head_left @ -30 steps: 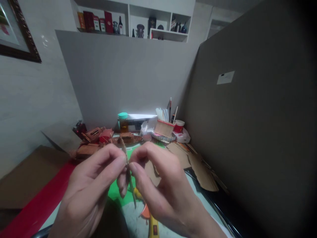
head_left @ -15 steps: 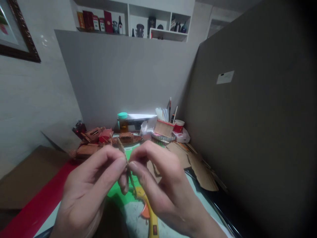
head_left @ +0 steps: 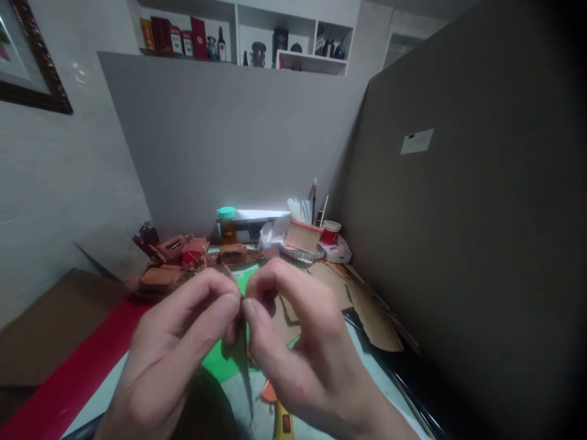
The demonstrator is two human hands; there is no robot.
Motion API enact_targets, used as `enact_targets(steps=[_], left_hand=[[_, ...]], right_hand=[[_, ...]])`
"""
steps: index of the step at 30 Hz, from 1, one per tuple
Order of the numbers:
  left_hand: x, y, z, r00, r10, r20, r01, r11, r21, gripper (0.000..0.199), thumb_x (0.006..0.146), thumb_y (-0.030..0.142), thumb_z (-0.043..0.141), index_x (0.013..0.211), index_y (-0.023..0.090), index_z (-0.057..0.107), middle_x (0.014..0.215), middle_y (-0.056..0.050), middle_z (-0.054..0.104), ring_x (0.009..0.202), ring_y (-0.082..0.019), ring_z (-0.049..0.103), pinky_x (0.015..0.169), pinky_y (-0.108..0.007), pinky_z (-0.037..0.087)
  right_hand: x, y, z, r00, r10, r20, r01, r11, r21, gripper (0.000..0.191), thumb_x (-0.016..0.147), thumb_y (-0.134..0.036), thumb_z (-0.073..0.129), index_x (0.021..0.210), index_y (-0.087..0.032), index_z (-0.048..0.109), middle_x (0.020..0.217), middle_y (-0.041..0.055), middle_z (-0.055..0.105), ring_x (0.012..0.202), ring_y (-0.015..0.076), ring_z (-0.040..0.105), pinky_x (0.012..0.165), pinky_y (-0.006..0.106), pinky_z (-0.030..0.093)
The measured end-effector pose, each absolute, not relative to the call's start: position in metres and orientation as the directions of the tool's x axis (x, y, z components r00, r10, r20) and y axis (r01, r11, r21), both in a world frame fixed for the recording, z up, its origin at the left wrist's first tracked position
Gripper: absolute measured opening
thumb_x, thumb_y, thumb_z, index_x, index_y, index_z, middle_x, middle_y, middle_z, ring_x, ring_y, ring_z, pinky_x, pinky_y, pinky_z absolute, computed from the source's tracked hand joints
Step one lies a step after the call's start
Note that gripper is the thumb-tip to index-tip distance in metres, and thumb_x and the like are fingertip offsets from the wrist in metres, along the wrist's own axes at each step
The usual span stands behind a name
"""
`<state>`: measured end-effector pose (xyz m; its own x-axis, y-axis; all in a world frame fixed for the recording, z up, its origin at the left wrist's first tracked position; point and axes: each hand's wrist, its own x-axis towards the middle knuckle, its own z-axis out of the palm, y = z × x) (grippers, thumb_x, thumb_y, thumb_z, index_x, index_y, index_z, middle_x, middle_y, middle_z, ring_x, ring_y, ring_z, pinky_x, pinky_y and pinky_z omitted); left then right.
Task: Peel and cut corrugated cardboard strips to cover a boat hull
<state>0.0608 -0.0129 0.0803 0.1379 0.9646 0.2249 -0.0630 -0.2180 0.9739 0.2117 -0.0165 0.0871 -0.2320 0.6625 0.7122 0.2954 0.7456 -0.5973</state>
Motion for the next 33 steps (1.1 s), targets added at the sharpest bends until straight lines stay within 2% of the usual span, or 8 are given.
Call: enact_targets(steps=[4,9,13,17,21,26,30,33], left_hand=[[0.062,-0.012,0.084,0.193,0.958,0.21,0.053,-0.224,0.973,0.033,0.086,0.055,0.06,0.068,0.027,0.058,0.068,0.002,0.053,0.065,-0.015,0.046,0.057,-0.022,0.039],[0.066,0.004,0.079,0.23,0.943,0.24,-0.18,-0.201,0.963,0.027,0.089,0.033,0.061,0.064,0.023,0.055,0.067,0.004,0.044,0.064,-0.013,0.04,0.058,-0.019,0.041],[0.061,0.017,0.079,0.203,0.95,0.239,-0.11,-0.22,0.969,0.02,0.09,0.026,0.059,0.071,0.02,0.061,0.072,0.003,0.057,0.07,-0.011,0.051,0.061,-0.017,0.042],[0.052,0.019,0.083,0.132,0.946,0.295,-0.075,-0.287,0.955,0.018,0.092,0.026,0.057,0.075,0.021,0.063,0.074,0.004,0.061,0.072,-0.011,0.055,0.065,-0.018,0.044],[0.045,0.018,0.084,0.133,0.926,0.352,-0.041,-0.35,0.936,0.019,0.093,0.025,0.057,0.076,0.02,0.063,0.073,0.004,0.06,0.073,-0.011,0.054,0.068,-0.018,0.043],[0.04,0.014,0.09,0.153,0.917,0.369,0.006,-0.374,0.927,0.021,0.094,0.026,0.057,0.075,0.02,0.063,0.073,0.004,0.061,0.078,-0.011,0.055,0.072,-0.019,0.041],[0.036,0.009,0.096,0.184,0.899,0.397,-0.01,-0.402,0.916,0.019,0.095,0.026,0.055,0.078,0.02,0.063,0.074,0.005,0.061,0.078,-0.011,0.056,0.073,-0.021,0.042],[0.031,0.006,0.098,0.189,0.887,0.421,-0.027,-0.424,0.905,0.018,0.094,0.025,0.055,0.079,0.02,0.064,0.073,0.005,0.061,0.076,-0.011,0.057,0.073,-0.022,0.044]], right_hand=[[0.212,-0.017,0.087,-0.225,0.668,0.709,0.279,0.741,-0.611,0.012,0.087,-0.011,0.053,0.079,-0.018,0.048,0.076,-0.0028,0.05,0.067,0.0096,0.05,0.062,0.024,0.041],[0.213,-0.002,0.082,-0.259,0.757,0.599,0.214,0.65,-0.729,0.011,0.093,-0.017,0.049,0.083,-0.02,0.047,0.081,-0.0009,0.056,0.075,0.0129,0.056,0.067,0.026,0.046],[0.221,0.012,0.078,-0.209,0.766,0.608,0.222,0.642,-0.733,0.006,0.094,-0.018,0.051,0.088,-0.019,0.051,0.085,-0.0006,0.058,0.078,0.0128,0.057,0.072,0.027,0.047],[0.231,0.019,0.074,-0.231,0.787,0.572,0.479,0.604,-0.637,0.007,0.098,-0.023,0.049,0.096,-0.018,0.054,0.09,0.0012,0.06,0.082,0.0138,0.057,0.075,0.027,0.045],[0.234,0.028,0.052,-0.424,0.859,0.286,0.74,0.511,-0.438,0.011,0.096,-0.028,0.052,0.093,-0.018,0.057,0.084,0.0028,0.065,0.072,0.0148,0.058,0.062,0.025,0.038],[0.226,0.026,0.013,-0.446,0.894,0.051,0.83,0.434,-0.349,0.026,0.089,-0.041,0.062,0.097,-0.016,0.061,0.077,0.0075,0.069,0.067,0.0223,0.064,0.053,0.027,0.03],[0.211,0.017,-0.003,-0.375,0.927,0.001,0.888,0.359,-0.288,0.048,0.089,-0.054,0.059,0.116,-0.014,0.056,0.086,0.0125,0.073,0.075,0.0296,0.069,0.055,0.03,0.032],[0.201,0.017,-0.011,-0.322,0.947,-0.009,0.918,0.31,-0.245,0.052,0.088,-0.053,0.06,0.121,-0.014,0.053,0.094,0.0144,0.074,0.082,0.0321,0.071,0.057,0.031,0.035]])
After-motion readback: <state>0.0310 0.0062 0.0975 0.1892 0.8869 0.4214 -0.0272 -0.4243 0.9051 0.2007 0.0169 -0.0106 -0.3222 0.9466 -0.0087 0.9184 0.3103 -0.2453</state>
